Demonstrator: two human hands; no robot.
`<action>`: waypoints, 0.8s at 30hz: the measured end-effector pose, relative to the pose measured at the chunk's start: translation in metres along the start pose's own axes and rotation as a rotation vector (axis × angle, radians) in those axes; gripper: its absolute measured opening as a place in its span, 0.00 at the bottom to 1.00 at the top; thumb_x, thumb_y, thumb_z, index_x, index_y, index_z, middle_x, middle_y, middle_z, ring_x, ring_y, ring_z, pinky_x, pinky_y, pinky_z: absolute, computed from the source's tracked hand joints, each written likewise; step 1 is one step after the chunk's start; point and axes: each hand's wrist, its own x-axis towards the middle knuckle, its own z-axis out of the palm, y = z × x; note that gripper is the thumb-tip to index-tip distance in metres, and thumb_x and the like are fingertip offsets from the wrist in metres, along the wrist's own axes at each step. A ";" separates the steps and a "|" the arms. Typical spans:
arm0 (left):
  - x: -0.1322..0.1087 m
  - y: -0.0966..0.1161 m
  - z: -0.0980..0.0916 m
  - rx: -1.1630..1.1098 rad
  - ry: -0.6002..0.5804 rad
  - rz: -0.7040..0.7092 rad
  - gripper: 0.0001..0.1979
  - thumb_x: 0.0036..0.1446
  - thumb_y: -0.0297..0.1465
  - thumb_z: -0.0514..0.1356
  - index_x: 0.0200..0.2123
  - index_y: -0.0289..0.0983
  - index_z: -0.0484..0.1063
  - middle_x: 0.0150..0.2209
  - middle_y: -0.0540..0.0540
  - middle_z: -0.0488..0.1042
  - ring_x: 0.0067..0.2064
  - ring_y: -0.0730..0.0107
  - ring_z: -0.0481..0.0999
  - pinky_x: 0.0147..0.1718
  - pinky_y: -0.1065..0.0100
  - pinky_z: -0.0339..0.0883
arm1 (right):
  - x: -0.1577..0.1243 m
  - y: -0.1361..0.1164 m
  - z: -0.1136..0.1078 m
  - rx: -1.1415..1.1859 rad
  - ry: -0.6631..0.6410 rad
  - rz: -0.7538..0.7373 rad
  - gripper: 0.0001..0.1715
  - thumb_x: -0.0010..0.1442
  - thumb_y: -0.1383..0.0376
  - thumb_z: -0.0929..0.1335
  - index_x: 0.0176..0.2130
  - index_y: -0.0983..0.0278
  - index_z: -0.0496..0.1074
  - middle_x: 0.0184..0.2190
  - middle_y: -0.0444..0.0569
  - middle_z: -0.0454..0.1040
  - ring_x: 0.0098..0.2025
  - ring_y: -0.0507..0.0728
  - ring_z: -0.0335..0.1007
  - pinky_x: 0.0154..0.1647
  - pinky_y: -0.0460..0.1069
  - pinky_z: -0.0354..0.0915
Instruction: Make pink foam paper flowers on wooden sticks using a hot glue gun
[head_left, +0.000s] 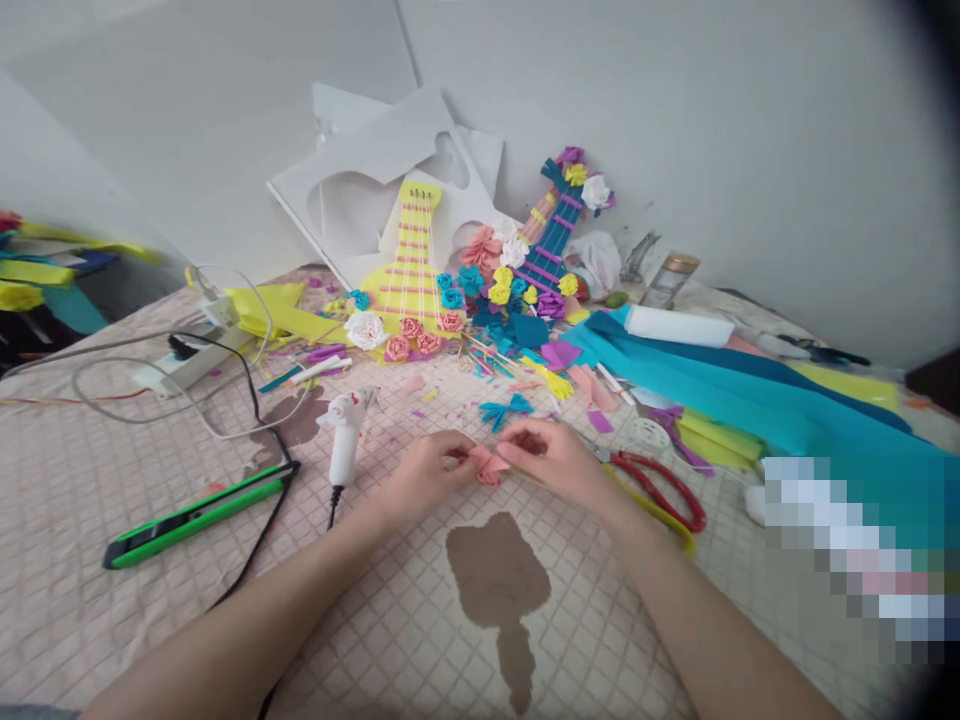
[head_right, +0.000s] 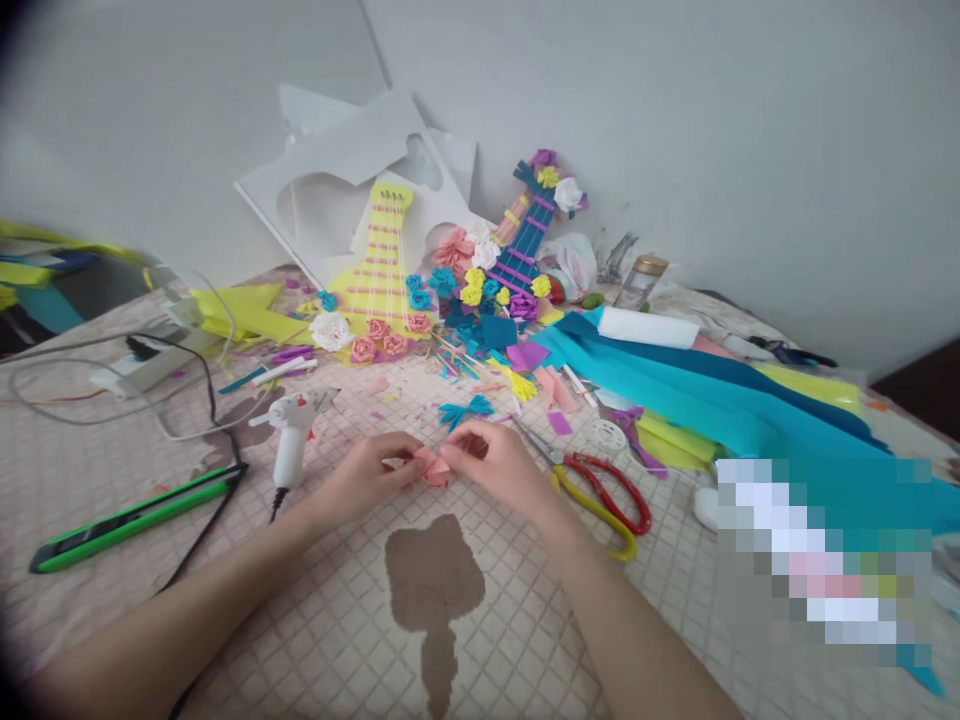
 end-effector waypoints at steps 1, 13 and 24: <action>0.000 0.000 0.000 -0.014 -0.008 -0.009 0.11 0.56 0.33 0.55 0.30 0.34 0.75 0.32 0.44 0.78 0.33 0.68 0.75 0.28 0.73 0.67 | 0.000 0.003 -0.004 -0.076 0.022 0.007 0.12 0.53 0.58 0.68 0.33 0.64 0.72 0.28 0.46 0.74 0.27 0.52 0.67 0.27 0.46 0.62; 0.001 -0.012 0.008 -0.128 0.001 -0.002 0.13 0.54 0.39 0.57 0.31 0.34 0.74 0.32 0.45 0.77 0.35 0.67 0.76 0.33 0.70 0.70 | -0.006 0.012 -0.012 -0.439 -0.039 -0.038 0.07 0.57 0.70 0.63 0.28 0.64 0.68 0.29 0.48 0.71 0.34 0.55 0.66 0.35 0.50 0.59; 0.001 -0.010 0.008 -0.144 -0.026 0.022 0.10 0.54 0.36 0.57 0.31 0.35 0.74 0.31 0.47 0.77 0.33 0.69 0.75 0.32 0.71 0.68 | -0.010 -0.018 -0.010 -0.115 -0.007 -0.131 0.07 0.62 0.62 0.61 0.34 0.62 0.63 0.28 0.43 0.68 0.31 0.51 0.64 0.32 0.46 0.59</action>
